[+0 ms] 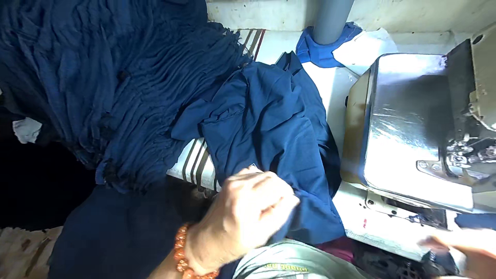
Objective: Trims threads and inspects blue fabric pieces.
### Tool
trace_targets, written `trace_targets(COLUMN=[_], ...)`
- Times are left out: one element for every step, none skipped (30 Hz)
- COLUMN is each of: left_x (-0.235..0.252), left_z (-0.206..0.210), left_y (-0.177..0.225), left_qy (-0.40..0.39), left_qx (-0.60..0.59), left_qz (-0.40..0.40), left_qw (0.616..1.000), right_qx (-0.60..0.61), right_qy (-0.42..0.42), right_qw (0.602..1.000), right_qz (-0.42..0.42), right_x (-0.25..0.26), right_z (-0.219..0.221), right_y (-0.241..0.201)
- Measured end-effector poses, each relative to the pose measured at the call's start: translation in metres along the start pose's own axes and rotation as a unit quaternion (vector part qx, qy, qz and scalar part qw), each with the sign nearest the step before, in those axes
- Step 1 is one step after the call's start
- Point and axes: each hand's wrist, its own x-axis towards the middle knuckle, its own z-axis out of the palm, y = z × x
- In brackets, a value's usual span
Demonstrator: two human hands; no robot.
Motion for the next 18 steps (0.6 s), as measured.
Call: trace_targets(left_x=[0.007, 0.013, 0.018, 0.02, 0.019, 0.015, 0.007, -0.004, -0.017, -0.029, -0.039, -0.048, -0.057, -0.066, -0.073, -0.074, -0.069, -0.061], left_z=[0.008, 0.015, 0.018, 0.018, 0.014, 0.009, 0.004, 0.001, 0.002, 0.006, 0.013, 0.023, 0.034, 0.043, 0.049, 0.049, 0.041, 0.028], left_y=[0.009, 0.016, 0.021, 0.023, 0.021, 0.018, 0.011, 0.005, -0.001, -0.005, -0.007, -0.009, -0.013, -0.021, -0.031, -0.039, -0.044, -0.048], left_qy=[-0.008, -0.016, -0.019, -0.016, -0.009, -0.003, -0.008, -0.025, -0.054, -0.09, -0.126, -0.148, -0.15, -0.121, -0.07, -0.022, 0.011, 0.036], left_qx=[-0.023, -0.048, -0.079, -0.105, -0.122, -0.122, -0.116, -0.1, -0.061, -0.008, 0.045, 0.085, 0.118, 0.137, 0.142, 0.125, 0.092, 0.056], left_qz=[0.023, 0.041, 0.049, 0.046, 0.033, 0.01, -0.018, -0.049, -0.083, -0.113, -0.138, -0.164, -0.183, -0.185, -0.178, -0.176, -0.179, -0.183], left_qw=[0.999, 0.998, 0.995, 0.993, 0.992, 0.993, 0.993, 0.993, 0.993, 0.989, 0.981, 0.971, 0.964, 0.966, 0.971, 0.976, 0.979, 0.981], right_qx=[0.022, 0.04, 0.054, 0.071, 0.078, 0.078, 0.082, 0.091, 0.099, 0.105, 0.106, 0.116, 0.131, 0.147, 0.164, 0.175, 0.181, 0.189], right_qy=[-0.008, 0.006, 0.028, 0.059, 0.084, 0.099, 0.11, 0.122, 0.135, 0.147, 0.16, 0.173, 0.185, 0.199, 0.208, 0.21, 0.211, 0.21], right_qw=[0.999, 0.998, 0.997, 0.992, 0.989, 0.987, 0.987, 0.985, 0.984, 0.982, 0.98, 0.977, 0.974, 0.969, 0.964, 0.962, 0.96, 0.959], right_qz=[-0.022, -0.038, -0.056, -0.08, -0.094, -0.096, -0.089, -0.078, -0.068, -0.059, -0.049, -0.036, -0.021, -0.005, 0.011, 0.022, 0.027, 0.031], right_x=[0.013, 0.028, 0.04, 0.051, 0.058, 0.062, 0.062, 0.061, 0.059, 0.056, 0.053, 0.051, 0.049, 0.047, 0.047, 0.046, 0.045, 0.044], right_z=[0.018, 0.039, 0.057, 0.071, 0.078, 0.08, 0.079, 0.077, 0.074, 0.071, 0.069, 0.066, 0.064, 0.062, 0.059, 0.057, 0.054, 0.052], right_y=[0.0, 0.001, 0.005, 0.011, 0.016, 0.019, 0.02, 0.02, 0.021, 0.023, 0.023, 0.023, 0.022, 0.021, 0.02, 0.02, 0.02, 0.02])
